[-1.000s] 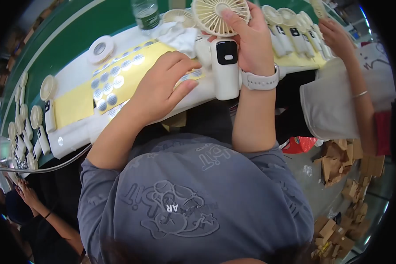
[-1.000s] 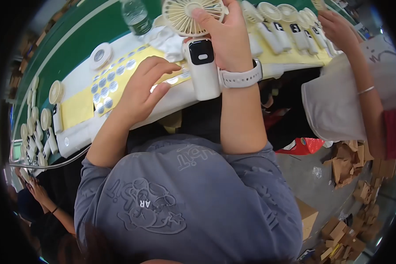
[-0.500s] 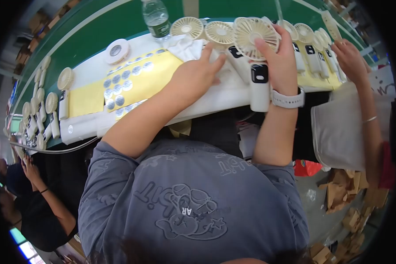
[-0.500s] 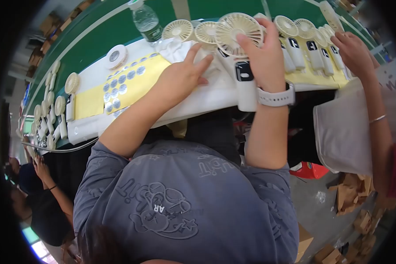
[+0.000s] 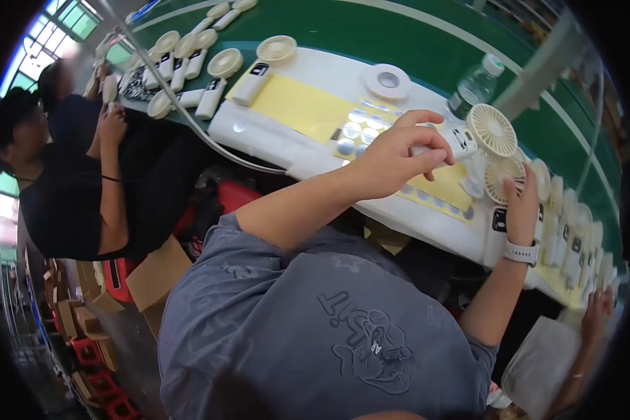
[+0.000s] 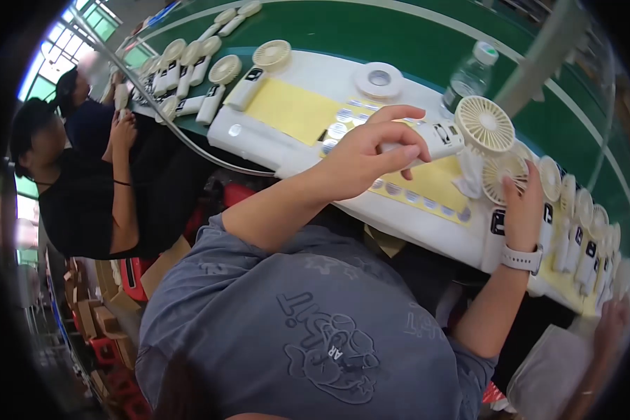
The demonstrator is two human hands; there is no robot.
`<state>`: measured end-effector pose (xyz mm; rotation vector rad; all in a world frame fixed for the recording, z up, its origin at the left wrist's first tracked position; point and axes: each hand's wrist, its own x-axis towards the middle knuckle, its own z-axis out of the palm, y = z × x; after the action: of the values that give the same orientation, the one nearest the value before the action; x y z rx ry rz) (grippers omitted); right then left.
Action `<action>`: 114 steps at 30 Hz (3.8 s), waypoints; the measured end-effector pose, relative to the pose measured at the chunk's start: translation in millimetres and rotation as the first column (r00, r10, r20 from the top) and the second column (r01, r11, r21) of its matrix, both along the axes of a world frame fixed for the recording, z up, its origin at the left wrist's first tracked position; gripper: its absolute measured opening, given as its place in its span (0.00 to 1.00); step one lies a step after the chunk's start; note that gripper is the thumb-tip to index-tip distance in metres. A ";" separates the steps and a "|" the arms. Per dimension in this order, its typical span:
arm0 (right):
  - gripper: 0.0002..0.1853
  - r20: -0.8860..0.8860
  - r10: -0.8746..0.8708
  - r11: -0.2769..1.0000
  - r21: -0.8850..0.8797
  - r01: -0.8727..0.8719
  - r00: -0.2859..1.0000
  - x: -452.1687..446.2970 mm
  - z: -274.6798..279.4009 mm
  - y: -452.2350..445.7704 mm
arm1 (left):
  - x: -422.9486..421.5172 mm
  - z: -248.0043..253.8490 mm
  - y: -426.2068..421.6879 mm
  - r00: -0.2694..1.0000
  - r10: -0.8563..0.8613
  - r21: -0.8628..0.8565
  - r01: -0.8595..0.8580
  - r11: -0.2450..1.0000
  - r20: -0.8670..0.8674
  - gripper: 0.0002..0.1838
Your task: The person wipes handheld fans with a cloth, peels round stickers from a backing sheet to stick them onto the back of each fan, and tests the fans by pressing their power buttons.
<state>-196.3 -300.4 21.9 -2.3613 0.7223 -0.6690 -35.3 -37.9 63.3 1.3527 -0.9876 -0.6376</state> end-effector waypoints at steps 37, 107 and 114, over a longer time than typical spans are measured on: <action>0.11 -0.151 0.353 0.899 -0.218 -0.380 0.923 119.8 -16.6 162.1 | 322.9 -121.0 353.9 0.020 0.831 0.037 -0.999 -0.001 0.556 0.29; 0.06 0.276 0.204 0.742 0.582 -0.332 0.939 66.3 65.2 146.2 | 9.6 -52.0 103.2 0.528 -0.242 -0.109 0.270 0.957 -0.814 0.32; 0.23 0.426 0.247 0.956 -0.255 -0.147 0.870 52.3 76.8 128.7 | 16.3 -56.1 93.6 0.520 -0.314 -0.166 0.312 0.936 -0.794 0.38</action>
<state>-144.0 -171.7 98.7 -2.2902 0.2026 -1.2031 -19.0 55.8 7.2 0.6911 -0.4394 -1.3911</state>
